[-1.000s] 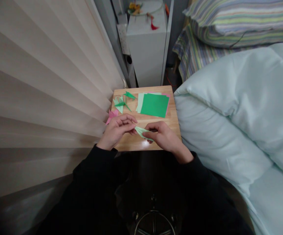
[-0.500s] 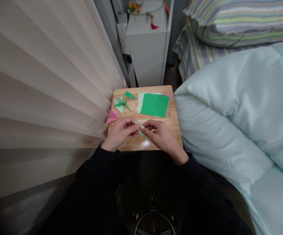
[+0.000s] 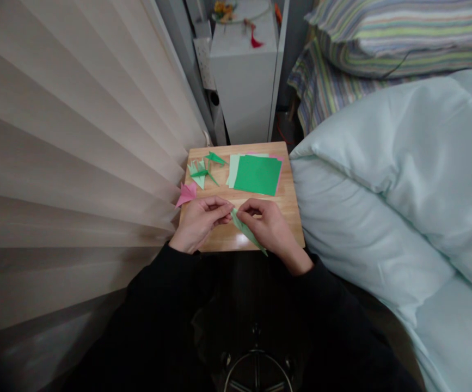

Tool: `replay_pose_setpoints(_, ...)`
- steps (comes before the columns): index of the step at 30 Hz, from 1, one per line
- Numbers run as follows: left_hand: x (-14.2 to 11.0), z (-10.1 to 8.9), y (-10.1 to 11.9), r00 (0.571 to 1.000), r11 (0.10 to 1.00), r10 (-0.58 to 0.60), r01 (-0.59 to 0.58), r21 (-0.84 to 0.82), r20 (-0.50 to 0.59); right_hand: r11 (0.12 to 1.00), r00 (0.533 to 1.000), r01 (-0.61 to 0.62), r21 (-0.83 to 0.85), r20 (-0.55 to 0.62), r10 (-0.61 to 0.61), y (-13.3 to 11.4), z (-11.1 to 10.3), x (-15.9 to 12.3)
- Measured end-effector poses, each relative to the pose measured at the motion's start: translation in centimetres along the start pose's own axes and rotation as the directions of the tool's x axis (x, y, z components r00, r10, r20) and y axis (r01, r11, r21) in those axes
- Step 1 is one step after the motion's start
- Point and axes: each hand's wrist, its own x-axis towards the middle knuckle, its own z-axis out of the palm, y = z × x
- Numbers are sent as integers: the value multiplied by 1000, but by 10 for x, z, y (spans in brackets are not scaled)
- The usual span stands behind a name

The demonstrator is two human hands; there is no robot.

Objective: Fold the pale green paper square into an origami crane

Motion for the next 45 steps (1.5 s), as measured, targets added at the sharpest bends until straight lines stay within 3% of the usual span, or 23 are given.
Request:
replay_pose_setpoints(6, 2, 0, -1, 993, 974, 99, -108, 200, 57, 999, 997, -48, 16, 65, 47, 1, 3, -1)
replay_pose_setpoints(11, -1, 1, 0, 988, 950, 112, -137, 281, 103, 998, 991, -49, -29, 126, 52, 5, 0, -2)
replay_pose_setpoints(20, 0, 1, -1, 989, 954, 144, -145, 262, 25, 999, 983, -48, 17, 176, 44, 17, 1, 1)
replay_pose_setpoints(26, 0, 0, -1, 984, 918, 148, -174, 356, 98, 987, 987, -115, 113, 124, 101, 18, 5, 2)
replay_pose_setpoints(32, 0, 1, -2, 985, 939, 166, -171, 297, 44, 976, 985, -163, 146, 86, 152, 18, 6, 2)
replay_pose_setpoints(37, 1, -2, -2, 976, 911, 115, -178, 373, 184, 978, 985, -153, 141, 104, 139, 19, 5, 1)
replay_pose_setpoints(45, 0, -2, -2, 979, 900, 167, -201, 386, 121, 977, 986, -143, 158, 107, 126, 17, 8, 2)
